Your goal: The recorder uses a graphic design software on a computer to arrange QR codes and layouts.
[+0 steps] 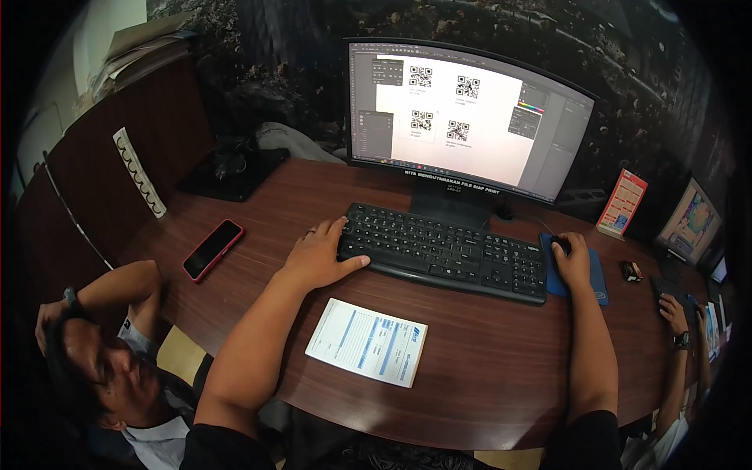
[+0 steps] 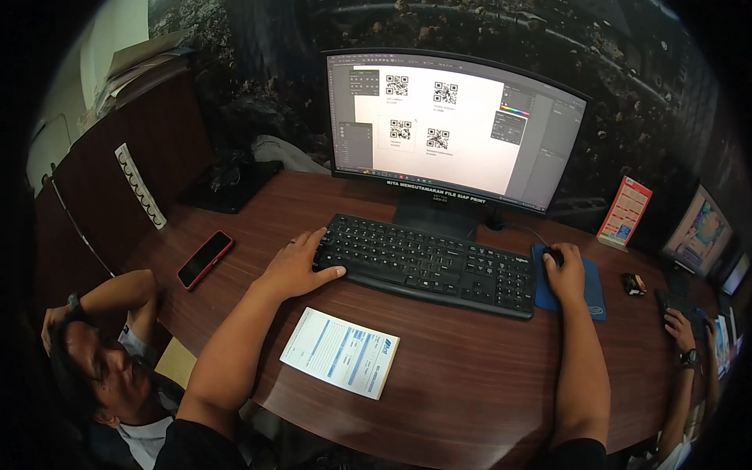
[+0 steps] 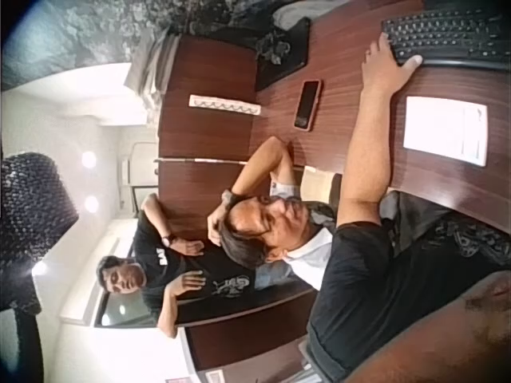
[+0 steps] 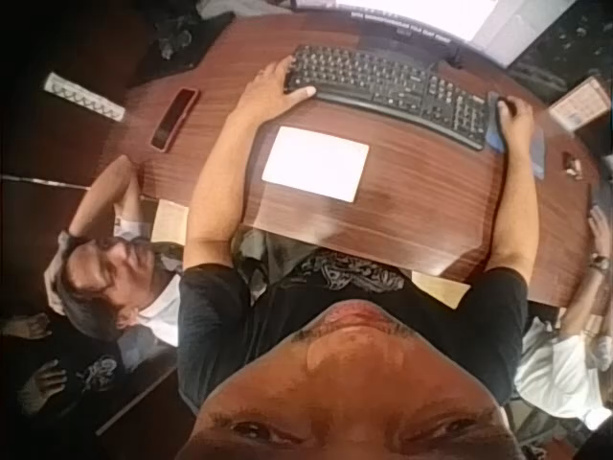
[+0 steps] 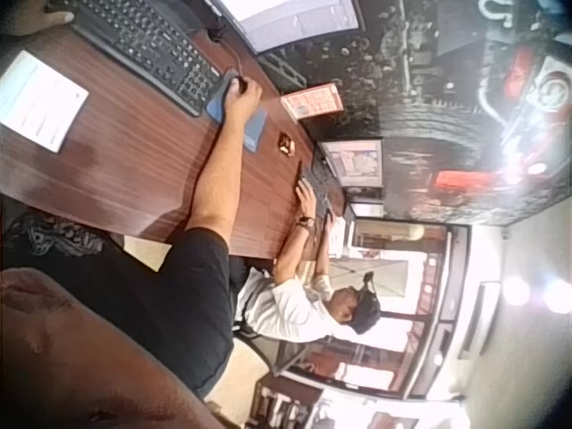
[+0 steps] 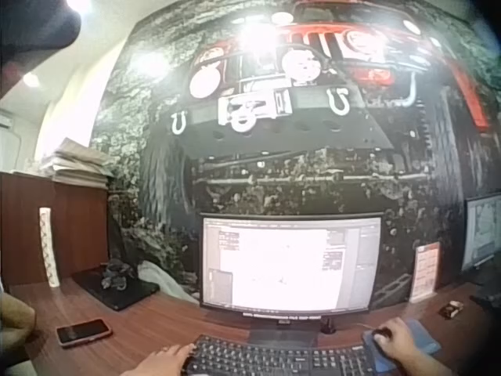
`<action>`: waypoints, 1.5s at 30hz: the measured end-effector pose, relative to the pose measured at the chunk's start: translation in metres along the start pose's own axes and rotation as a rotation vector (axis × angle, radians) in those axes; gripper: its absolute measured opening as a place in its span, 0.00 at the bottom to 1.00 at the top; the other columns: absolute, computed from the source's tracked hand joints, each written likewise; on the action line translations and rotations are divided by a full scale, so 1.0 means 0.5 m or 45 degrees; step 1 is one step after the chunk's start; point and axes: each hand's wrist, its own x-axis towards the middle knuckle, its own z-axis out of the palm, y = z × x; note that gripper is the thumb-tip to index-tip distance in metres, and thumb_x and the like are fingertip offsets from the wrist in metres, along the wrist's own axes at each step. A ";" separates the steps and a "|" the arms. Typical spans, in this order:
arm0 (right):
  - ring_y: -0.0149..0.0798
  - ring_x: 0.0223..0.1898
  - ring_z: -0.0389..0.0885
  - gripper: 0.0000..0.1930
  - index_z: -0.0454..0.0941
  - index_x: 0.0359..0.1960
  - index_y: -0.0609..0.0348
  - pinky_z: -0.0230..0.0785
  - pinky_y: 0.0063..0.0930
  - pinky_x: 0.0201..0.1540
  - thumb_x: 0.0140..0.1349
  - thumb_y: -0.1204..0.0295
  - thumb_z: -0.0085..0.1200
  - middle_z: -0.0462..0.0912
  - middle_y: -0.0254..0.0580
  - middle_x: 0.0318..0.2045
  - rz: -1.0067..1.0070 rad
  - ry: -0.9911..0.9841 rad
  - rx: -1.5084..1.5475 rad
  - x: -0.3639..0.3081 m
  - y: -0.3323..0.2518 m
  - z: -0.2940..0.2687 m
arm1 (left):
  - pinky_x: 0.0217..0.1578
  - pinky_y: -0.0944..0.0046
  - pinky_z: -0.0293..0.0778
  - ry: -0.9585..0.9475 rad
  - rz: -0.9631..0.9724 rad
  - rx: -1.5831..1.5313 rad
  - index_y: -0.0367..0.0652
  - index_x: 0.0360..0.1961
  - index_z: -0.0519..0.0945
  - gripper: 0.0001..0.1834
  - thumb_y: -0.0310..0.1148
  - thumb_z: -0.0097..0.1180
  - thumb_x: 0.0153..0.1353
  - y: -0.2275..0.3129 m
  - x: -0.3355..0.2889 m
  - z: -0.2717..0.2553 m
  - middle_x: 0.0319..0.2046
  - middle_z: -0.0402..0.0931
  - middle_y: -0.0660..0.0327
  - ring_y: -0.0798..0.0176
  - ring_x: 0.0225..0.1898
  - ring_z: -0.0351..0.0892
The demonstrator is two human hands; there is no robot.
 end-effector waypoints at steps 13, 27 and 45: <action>0.55 0.52 0.81 0.16 0.82 0.47 0.57 0.74 0.43 0.55 0.59 0.66 0.66 0.81 0.48 0.51 0.015 0.005 0.032 0.008 -0.003 0.004 | 0.69 0.48 0.61 0.236 1.177 -0.022 0.39 0.65 0.74 0.31 0.47 0.60 0.67 0.369 0.076 0.106 0.60 0.77 0.49 0.48 0.67 0.70; 0.54 0.54 0.81 0.15 0.82 0.48 0.58 0.72 0.43 0.57 0.60 0.69 0.64 0.81 0.48 0.50 0.030 -0.015 0.011 0.007 0.002 0.002 | 0.68 0.44 0.62 0.550 0.612 0.090 0.39 0.68 0.70 0.36 0.51 0.62 0.65 0.070 0.026 -0.001 0.60 0.75 0.42 0.40 0.66 0.71; 0.54 0.54 0.81 0.14 0.81 0.48 0.59 0.73 0.41 0.56 0.61 0.70 0.63 0.80 0.48 0.50 0.001 -0.028 -0.032 0.007 0.000 0.002 | 0.55 0.52 0.76 0.254 0.325 -0.100 0.43 0.52 0.78 0.21 0.19 0.52 0.56 0.012 0.004 -0.011 0.54 0.77 0.56 0.49 0.54 0.81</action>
